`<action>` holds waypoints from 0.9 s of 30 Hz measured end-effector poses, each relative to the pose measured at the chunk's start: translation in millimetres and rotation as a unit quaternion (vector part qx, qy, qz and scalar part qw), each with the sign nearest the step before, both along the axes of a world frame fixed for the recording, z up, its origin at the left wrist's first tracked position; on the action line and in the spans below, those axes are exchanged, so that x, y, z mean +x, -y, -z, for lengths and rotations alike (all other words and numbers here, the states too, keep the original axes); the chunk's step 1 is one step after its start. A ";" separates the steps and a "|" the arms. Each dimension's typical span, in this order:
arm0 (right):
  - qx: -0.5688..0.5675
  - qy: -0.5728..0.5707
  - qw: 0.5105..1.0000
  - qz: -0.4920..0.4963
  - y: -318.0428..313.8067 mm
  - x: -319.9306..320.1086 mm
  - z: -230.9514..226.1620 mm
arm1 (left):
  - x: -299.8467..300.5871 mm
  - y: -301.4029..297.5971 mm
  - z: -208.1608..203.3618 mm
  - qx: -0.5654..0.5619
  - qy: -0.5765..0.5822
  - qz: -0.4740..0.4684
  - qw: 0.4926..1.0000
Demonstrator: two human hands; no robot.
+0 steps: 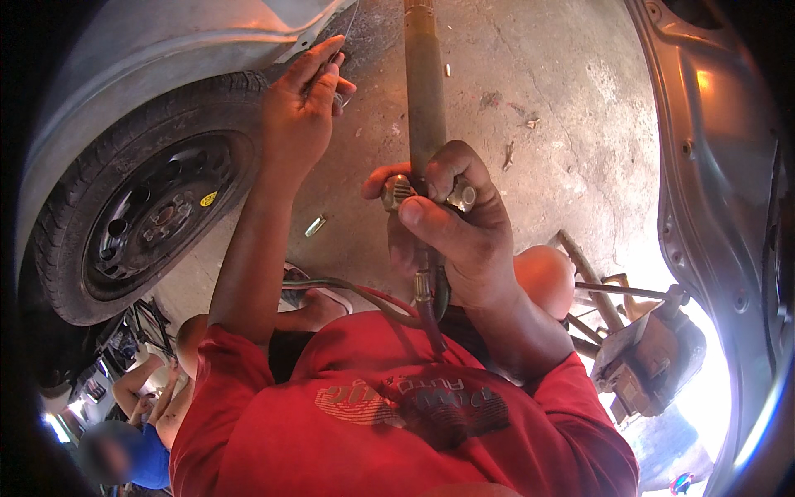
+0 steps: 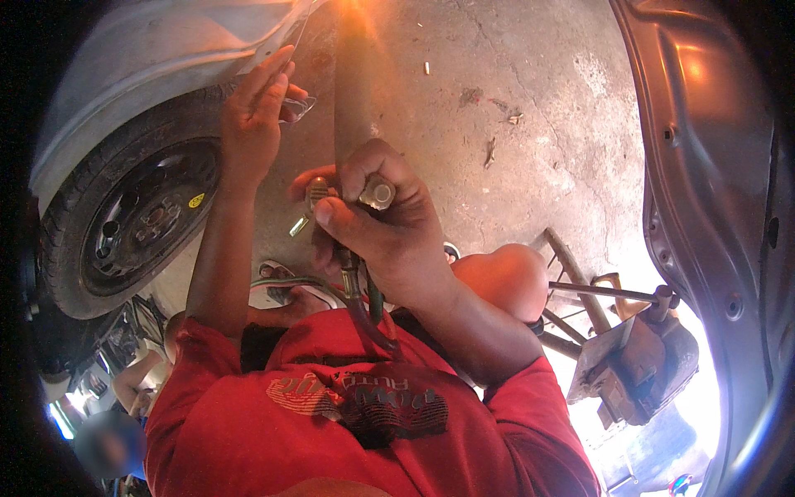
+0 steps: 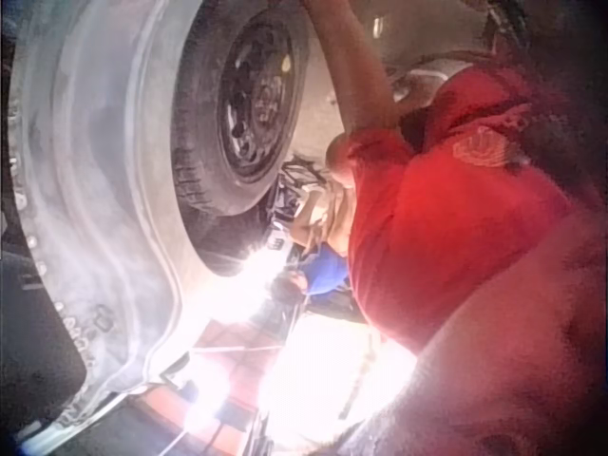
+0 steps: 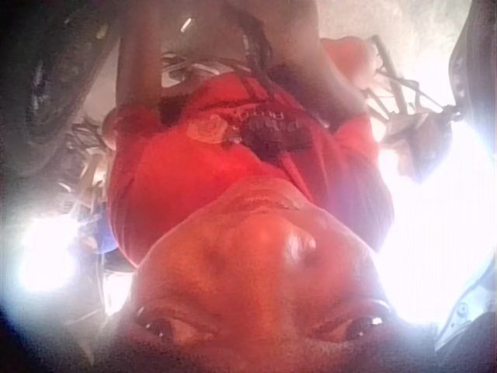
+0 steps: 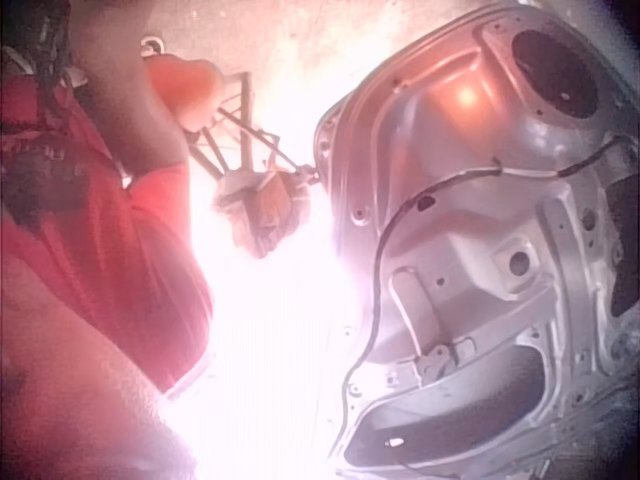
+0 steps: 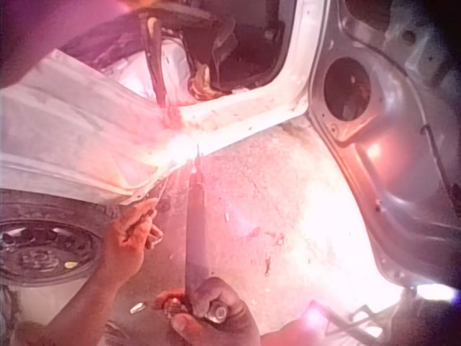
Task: The person welds the inner wheel arch of a car using a welding torch and filler rod. They feed the rod into the molten pool while moving the torch along the seam to join metal sections.
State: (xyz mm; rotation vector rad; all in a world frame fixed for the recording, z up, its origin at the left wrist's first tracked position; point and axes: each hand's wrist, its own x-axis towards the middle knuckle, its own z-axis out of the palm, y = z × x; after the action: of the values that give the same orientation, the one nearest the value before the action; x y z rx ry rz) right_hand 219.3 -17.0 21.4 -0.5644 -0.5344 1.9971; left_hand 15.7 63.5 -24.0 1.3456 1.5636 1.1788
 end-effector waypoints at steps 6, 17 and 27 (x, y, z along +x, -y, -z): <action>-0.003 -0.001 1.000 0.001 -1.7 0.2 -1.1 | 0.6 0.3 1.3 0.005 0.000 0.000 1.000; 0.003 -0.004 1.000 0.000 -2.2 0.7 0.2 | -0.2 -0.3 2.5 0.014 -0.003 0.005 1.000; -0.001 -0.027 1.000 -0.003 -3.4 0.2 1.5 | 2.1 0.8 -3.3 -0.002 -0.031 0.004 0.999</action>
State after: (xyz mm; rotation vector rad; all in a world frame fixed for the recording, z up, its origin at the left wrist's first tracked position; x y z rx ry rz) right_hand 219.5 -13.6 19.9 -0.5091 -0.5009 2.0121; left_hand 17.8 62.7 -20.7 1.3979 1.6011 1.1380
